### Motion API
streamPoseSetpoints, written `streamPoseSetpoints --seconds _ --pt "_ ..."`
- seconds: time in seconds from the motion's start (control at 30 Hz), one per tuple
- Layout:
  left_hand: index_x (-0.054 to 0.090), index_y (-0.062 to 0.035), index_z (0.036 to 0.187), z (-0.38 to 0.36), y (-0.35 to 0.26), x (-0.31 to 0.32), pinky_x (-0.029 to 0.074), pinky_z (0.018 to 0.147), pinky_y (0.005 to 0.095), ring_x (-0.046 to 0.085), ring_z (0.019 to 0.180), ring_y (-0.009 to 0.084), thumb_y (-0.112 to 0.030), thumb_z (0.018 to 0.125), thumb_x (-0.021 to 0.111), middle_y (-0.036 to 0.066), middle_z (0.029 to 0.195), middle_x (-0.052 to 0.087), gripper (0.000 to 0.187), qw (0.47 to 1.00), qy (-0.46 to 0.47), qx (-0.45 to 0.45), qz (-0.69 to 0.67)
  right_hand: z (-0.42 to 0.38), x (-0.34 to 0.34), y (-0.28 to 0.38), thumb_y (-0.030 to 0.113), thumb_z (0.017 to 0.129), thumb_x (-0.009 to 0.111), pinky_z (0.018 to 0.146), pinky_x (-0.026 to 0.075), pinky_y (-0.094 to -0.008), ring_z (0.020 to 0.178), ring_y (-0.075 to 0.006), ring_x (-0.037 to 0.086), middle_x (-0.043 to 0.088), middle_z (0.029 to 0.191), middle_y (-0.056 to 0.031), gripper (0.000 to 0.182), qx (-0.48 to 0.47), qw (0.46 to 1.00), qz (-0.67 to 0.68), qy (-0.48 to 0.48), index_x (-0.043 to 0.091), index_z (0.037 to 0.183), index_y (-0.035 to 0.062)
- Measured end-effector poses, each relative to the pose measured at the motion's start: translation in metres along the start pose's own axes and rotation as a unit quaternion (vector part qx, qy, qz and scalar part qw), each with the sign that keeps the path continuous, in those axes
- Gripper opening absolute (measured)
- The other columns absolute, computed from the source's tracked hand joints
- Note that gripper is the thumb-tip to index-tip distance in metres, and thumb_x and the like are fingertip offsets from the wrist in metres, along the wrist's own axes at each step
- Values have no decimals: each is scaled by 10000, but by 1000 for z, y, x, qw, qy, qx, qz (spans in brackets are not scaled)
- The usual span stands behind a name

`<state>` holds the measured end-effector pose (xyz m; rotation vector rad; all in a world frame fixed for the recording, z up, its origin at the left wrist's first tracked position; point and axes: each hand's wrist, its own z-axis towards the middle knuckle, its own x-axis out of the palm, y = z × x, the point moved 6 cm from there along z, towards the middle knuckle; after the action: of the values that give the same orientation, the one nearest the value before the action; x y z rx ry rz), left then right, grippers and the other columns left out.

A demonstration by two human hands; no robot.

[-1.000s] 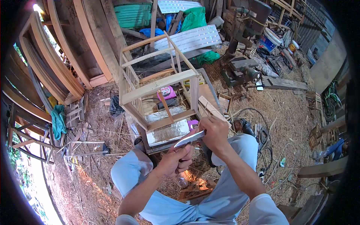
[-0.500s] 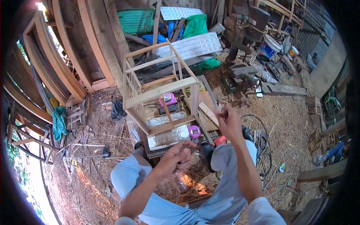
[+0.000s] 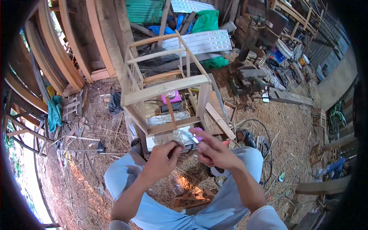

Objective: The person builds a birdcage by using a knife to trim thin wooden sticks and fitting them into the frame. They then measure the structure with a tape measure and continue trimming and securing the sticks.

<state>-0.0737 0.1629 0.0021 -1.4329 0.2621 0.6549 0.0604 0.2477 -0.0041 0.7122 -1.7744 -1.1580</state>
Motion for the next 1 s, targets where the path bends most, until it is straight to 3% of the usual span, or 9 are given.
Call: streamPoseSetpoints --seconds 0.03,0.1,0.17,0.2,0.53,0.77,0.83,0.93,1.0 --pt "573 20 951 -1 -3 2 435 530 305 579 590 193 -72 882 557 142 703 595 117 1000 10 0 -3 3 9 -3 205 994 410 464 296 -201 535 -55 364 423 644 28 327 13 997 -36 60 408 1295 77" --pt "594 21 954 -4 -21 6 463 582 339 602 618 260 -40 855 567 172 721 600 119 997 60 43 -6 5 13 -4 221 992 421 473 296 -194 527 -48 355 422 648 46 327 6 998 -12 60 447 1275 58" --pt "611 2 964 -5 -24 7 471 611 346 614 643 270 -28 857 570 158 743 614 118 998 62 18 -16 4 15 0 232 989 434 478 304 -194 544 -36 376 444 657 55 302 41 995 -52 74 519 1208 41" --pt "616 2 960 -5 -22 4 472 621 338 615 654 261 -30 862 571 149 761 623 113 999 46 1 -16 6 9 1 233 983 449 470 309 -194 543 -25 393 470 647 59 264 13 994 -80 69 588 1089 34" --pt "621 -3 955 -9 -22 7 474 654 290 605 689 178 -72 897 557 100 779 646 111 993 74 -52 -73 -2 -4 5 241 951 522 419 250 -187 488 -18 363 489 630 46 272 8 996 -84 29 633 1038 9" --pt "623 -13 955 -8 -20 9 473 645 290 605 676 176 -59 892 551 103 752 640 106 996 66 -32 -51 -9 -25 10 211 958 505 405 238 -187 476 -15 347 482 619 46 254 3 996 -79 -50 639 1018 4" --pt "641 -1 902 -10 -13 3 464 652 266 597 689 112 -127 911 556 85 729 654 152 997 57 -43 -39 -13 -37 15 204 958 501 402 234 -185 472 -16 344 474 609 47 252 -5 994 -83 -76 637 1016 0" --pt "640 0 893 -12 -11 3 465 648 260 604 685 120 -141 915 552 82 730 658 167 998 57 -31 -23 -23 -68 22 186 952 505 395 227 -184 461 -21 341 453 589 50 236 20 989 -47 -139 636 1010 -2" --pt "640 -3 895 -13 3 -4 457 622 257 587 654 114 -140 919 546 76 697 640 168 998 44 -46 -21 -33 -96 32 258 966 478 381 226 -190 431 -20 319 429 569 60 281 -14 964 -54 -259 634 932 27"
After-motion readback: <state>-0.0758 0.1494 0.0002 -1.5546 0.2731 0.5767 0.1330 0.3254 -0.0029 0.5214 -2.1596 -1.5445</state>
